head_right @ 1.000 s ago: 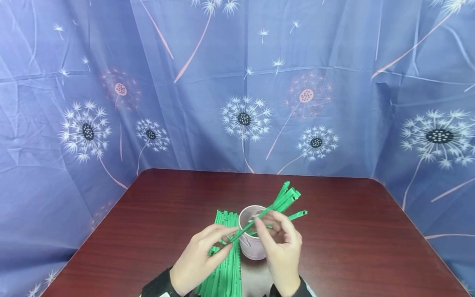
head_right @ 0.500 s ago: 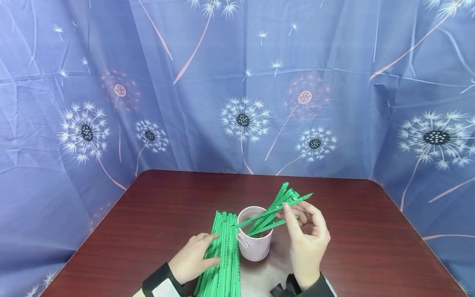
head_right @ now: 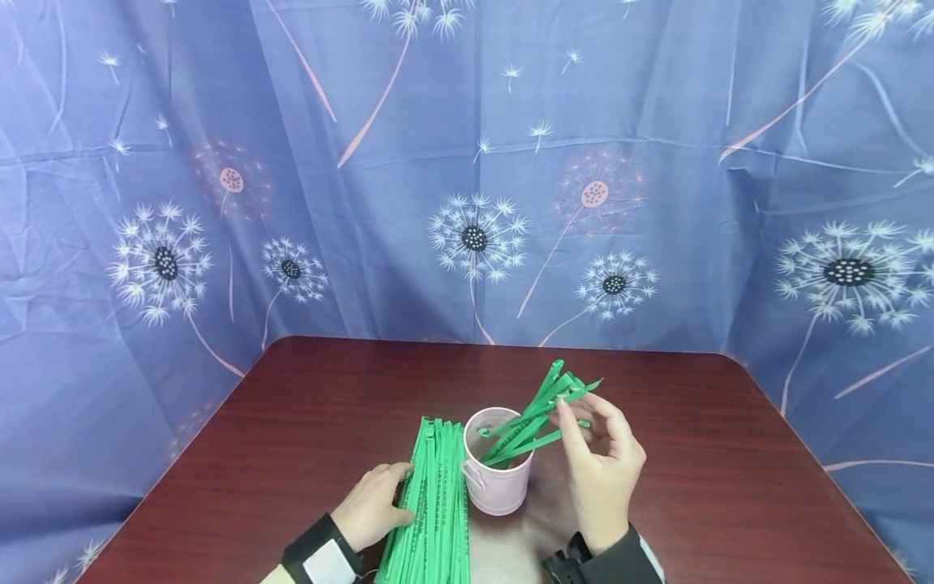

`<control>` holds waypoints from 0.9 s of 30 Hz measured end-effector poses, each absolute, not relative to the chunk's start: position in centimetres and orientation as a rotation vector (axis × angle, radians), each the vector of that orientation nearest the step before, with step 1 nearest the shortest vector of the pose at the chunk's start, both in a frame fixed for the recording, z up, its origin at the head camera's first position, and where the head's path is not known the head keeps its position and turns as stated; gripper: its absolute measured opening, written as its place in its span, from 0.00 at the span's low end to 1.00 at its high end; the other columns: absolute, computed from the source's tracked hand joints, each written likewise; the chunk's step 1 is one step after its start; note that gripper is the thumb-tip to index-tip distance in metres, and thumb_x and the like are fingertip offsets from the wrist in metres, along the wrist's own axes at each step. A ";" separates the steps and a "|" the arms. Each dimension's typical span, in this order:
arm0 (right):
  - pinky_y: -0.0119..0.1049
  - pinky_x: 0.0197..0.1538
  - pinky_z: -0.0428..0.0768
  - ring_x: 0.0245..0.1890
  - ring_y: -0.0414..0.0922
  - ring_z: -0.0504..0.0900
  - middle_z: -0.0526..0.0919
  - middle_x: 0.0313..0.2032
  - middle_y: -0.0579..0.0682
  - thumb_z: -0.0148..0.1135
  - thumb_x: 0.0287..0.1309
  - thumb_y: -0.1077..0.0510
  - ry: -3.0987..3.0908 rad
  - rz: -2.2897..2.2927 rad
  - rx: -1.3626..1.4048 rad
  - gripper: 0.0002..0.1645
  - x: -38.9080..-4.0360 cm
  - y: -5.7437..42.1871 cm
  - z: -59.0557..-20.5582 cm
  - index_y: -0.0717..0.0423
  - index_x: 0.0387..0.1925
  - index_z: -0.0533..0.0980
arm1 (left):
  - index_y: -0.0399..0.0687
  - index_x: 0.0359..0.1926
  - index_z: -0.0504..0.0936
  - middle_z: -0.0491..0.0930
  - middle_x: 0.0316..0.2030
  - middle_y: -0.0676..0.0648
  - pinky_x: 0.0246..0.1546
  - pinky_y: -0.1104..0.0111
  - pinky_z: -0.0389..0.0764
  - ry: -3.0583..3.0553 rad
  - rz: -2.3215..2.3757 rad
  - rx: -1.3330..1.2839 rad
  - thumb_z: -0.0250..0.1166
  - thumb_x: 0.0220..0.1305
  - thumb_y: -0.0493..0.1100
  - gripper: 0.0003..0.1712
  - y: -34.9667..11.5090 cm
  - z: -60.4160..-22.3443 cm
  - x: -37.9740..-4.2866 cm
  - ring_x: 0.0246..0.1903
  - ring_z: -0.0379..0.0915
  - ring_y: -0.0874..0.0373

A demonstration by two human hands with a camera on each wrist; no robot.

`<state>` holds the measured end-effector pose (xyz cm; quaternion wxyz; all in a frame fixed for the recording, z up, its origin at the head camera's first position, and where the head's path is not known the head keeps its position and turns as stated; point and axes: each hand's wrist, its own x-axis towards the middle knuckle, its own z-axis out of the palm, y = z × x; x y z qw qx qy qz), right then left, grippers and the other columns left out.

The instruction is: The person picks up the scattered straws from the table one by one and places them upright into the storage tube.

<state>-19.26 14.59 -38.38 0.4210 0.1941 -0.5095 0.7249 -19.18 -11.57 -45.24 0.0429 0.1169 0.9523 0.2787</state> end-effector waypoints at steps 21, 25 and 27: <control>0.24 0.25 0.78 0.20 0.36 0.83 0.86 0.28 0.54 0.70 0.55 0.66 -2.075 1.405 0.135 0.07 -21.4 14.6 -39.6 0.59 0.37 0.82 | 0.25 0.57 0.74 0.76 0.26 0.48 0.12 0.70 0.75 2.726 1.138 0.242 0.65 0.56 0.31 0.26 -12.7 -45.8 -19.0 0.10 0.70 0.61; 0.26 0.21 0.75 0.14 0.36 0.79 0.86 0.24 0.55 0.71 0.55 0.65 -2.162 1.375 0.150 0.07 -21.6 14.4 -40.1 0.57 0.37 0.82 | 0.24 0.52 0.77 0.76 0.23 0.50 0.11 0.69 0.75 2.735 1.124 0.244 0.62 0.55 0.31 0.22 -12.9 -46.1 -19.2 0.08 0.71 0.62; 0.26 0.20 0.76 0.12 0.36 0.78 0.86 0.25 0.54 0.71 0.55 0.65 -2.179 1.372 0.162 0.08 -21.7 14.3 -40.4 0.57 0.37 0.81 | 0.23 0.49 0.78 0.76 0.21 0.50 0.11 0.70 0.75 2.733 1.125 0.251 0.61 0.54 0.30 0.20 -13.0 -46.2 -19.3 0.08 0.72 0.62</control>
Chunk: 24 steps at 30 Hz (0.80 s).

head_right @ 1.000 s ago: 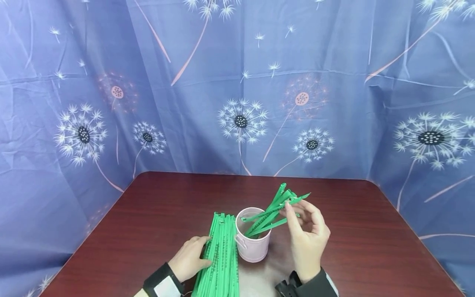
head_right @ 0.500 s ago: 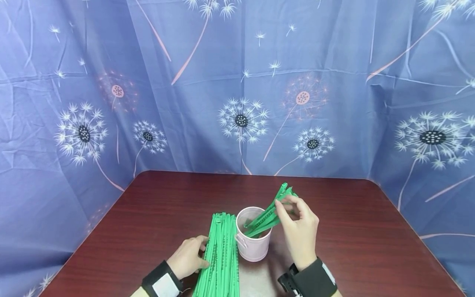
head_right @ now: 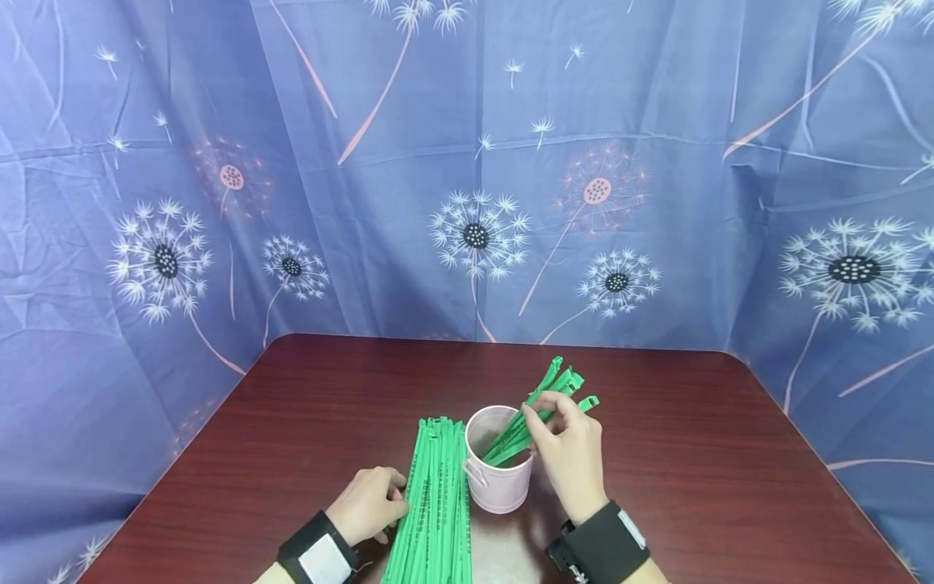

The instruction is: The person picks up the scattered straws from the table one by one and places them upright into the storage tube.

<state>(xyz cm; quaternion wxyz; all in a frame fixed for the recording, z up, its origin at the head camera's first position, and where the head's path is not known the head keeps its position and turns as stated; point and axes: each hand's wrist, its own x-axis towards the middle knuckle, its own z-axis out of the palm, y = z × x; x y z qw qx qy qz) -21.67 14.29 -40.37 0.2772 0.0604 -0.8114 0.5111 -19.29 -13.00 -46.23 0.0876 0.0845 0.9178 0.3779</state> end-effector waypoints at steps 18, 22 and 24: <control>0.29 0.25 0.82 0.20 0.34 0.83 0.78 0.27 0.51 0.70 0.53 0.70 -1.936 1.482 0.177 0.18 -21.7 13.7 -40.9 0.68 0.39 0.68 | 0.35 0.49 0.82 0.84 0.33 0.47 0.27 0.71 0.78 3.055 1.093 0.343 0.63 0.56 0.33 0.18 -12.1 -43.8 -19.2 0.27 0.79 0.61; 0.27 0.31 0.84 0.25 0.32 0.85 0.83 0.30 0.56 0.67 0.57 0.70 -1.944 1.510 0.203 0.12 -21.6 13.4 -40.6 0.68 0.39 0.72 | 0.39 0.50 0.83 0.84 0.36 0.48 0.29 0.74 0.77 3.213 1.160 0.537 0.65 0.59 0.33 0.17 -10.6 -42.6 -18.3 0.30 0.79 0.62; 0.28 0.35 0.84 0.30 0.32 0.86 0.86 0.35 0.57 0.65 0.60 0.68 -1.960 1.547 0.235 0.10 -21.5 13.1 -40.4 0.66 0.43 0.76 | 0.41 0.51 0.83 0.84 0.37 0.49 0.28 0.76 0.76 3.252 1.218 0.637 0.66 0.60 0.34 0.17 -9.8 -42.1 -18.0 0.30 0.79 0.63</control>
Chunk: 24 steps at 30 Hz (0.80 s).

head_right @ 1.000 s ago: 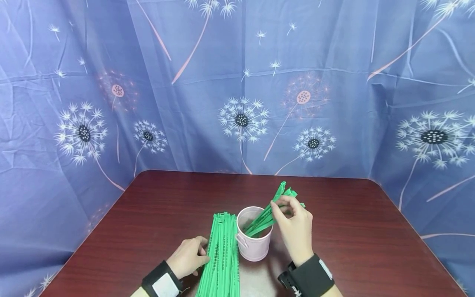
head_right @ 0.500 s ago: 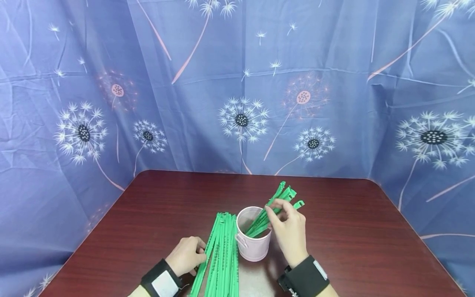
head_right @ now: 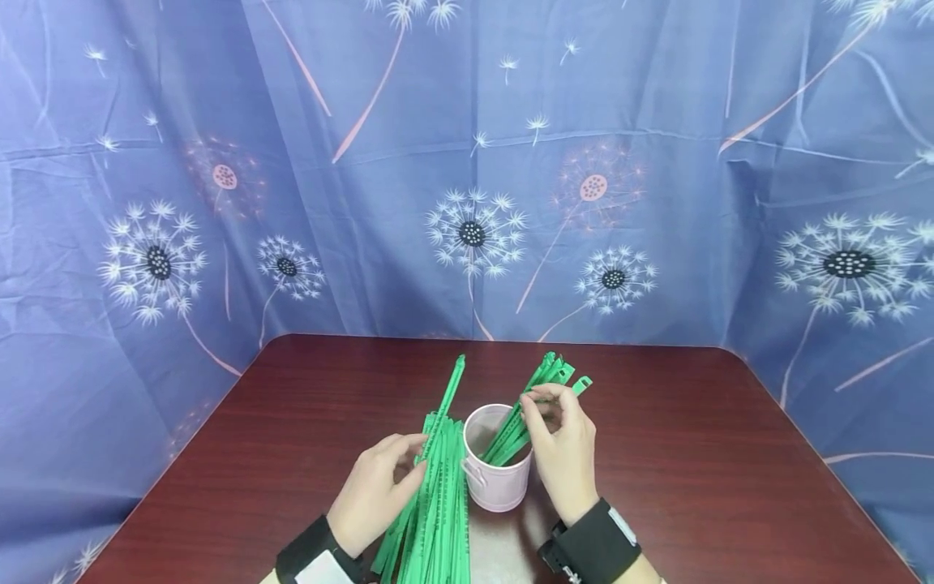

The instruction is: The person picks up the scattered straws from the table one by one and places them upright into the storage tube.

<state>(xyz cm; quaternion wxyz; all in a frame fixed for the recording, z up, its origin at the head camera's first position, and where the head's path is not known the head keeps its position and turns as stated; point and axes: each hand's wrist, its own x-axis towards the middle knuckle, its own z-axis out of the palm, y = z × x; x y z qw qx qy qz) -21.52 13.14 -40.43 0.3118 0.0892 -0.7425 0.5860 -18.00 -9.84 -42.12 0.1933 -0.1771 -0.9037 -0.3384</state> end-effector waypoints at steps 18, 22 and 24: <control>0.36 0.38 0.86 0.28 0.38 0.87 0.86 0.31 0.41 0.63 0.60 0.71 -1.915 1.893 0.354 0.11 -19.3 11.1 -38.1 0.70 0.45 0.77 | 0.46 0.55 0.82 0.82 0.35 0.53 0.29 0.85 0.72 -2.283 -0.921 -0.809 0.69 0.61 0.36 0.19 -6.1 -40.7 -17.9 0.28 0.74 0.66; 0.37 0.36 0.86 0.27 0.39 0.86 0.86 0.30 0.42 0.63 0.59 0.71 -1.882 1.906 0.379 0.10 -19.4 11.1 -37.9 0.72 0.43 0.77 | 0.46 0.55 0.82 0.82 0.34 0.53 0.29 0.85 0.72 -2.270 -0.911 -0.812 0.69 0.62 0.36 0.19 -6.1 -40.8 -18.1 0.28 0.74 0.67; 0.37 0.36 0.86 0.26 0.39 0.86 0.86 0.30 0.43 0.63 0.59 0.72 -1.865 1.914 0.397 0.09 -19.5 11.2 -37.8 0.72 0.42 0.77 | 0.46 0.55 0.82 0.82 0.35 0.53 0.29 0.84 0.73 -2.277 -0.911 -0.813 0.68 0.62 0.37 0.19 -6.1 -40.8 -18.2 0.28 0.74 0.67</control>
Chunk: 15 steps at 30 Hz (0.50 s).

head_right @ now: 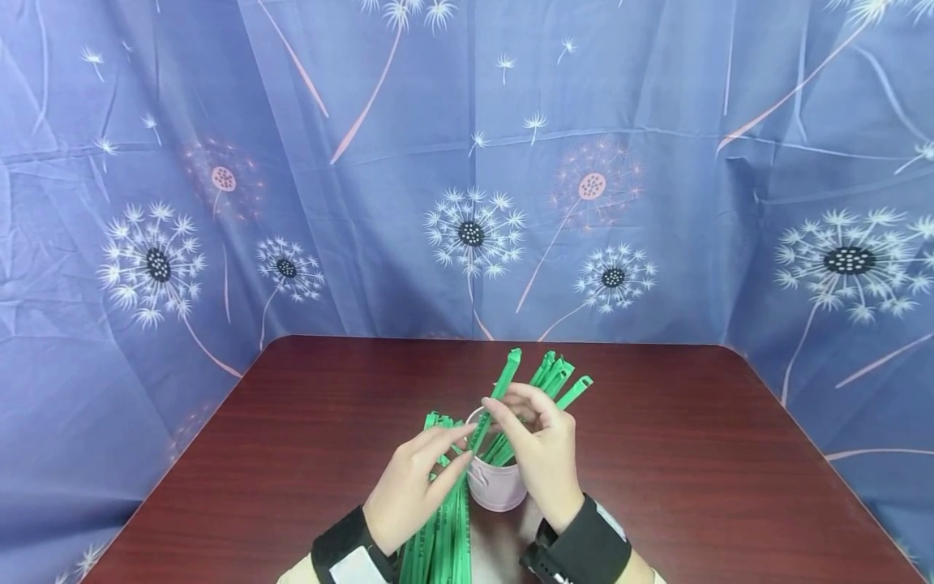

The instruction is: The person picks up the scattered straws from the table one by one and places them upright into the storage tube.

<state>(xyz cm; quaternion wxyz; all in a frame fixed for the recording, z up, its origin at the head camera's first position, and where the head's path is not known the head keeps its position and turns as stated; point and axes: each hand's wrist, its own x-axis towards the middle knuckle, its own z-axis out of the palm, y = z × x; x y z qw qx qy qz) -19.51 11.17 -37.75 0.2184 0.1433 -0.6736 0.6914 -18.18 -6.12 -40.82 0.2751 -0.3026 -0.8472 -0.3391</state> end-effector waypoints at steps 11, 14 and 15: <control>0.32 0.32 0.85 0.24 0.39 0.87 0.87 0.30 0.46 0.62 0.58 0.75 -1.509 1.937 0.444 0.07 -21.0 13.5 -36.1 0.67 0.39 0.78 | 0.47 0.50 0.85 0.85 0.40 0.49 0.35 0.75 0.80 -2.501 -0.959 -0.664 0.64 0.67 0.39 0.12 -8.1 -42.9 -19.9 0.37 0.81 0.60; 0.31 0.32 0.85 0.24 0.39 0.86 0.86 0.30 0.47 0.62 0.58 0.75 -1.442 1.929 0.425 0.08 -21.3 14.4 -35.7 0.65 0.39 0.78 | 0.44 0.50 0.84 0.85 0.41 0.47 0.38 0.68 0.82 -2.605 -0.897 -0.575 0.64 0.66 0.38 0.13 -9.0 -43.8 -20.4 0.39 0.82 0.56; 0.32 0.31 0.85 0.23 0.39 0.86 0.86 0.30 0.47 0.62 0.58 0.75 -1.418 1.932 0.417 0.09 -21.4 14.7 -35.7 0.65 0.39 0.77 | 0.43 0.51 0.84 0.84 0.41 0.46 0.39 0.66 0.82 -2.649 -0.874 -0.545 0.65 0.65 0.38 0.14 -9.3 -44.1 -20.5 0.39 0.82 0.55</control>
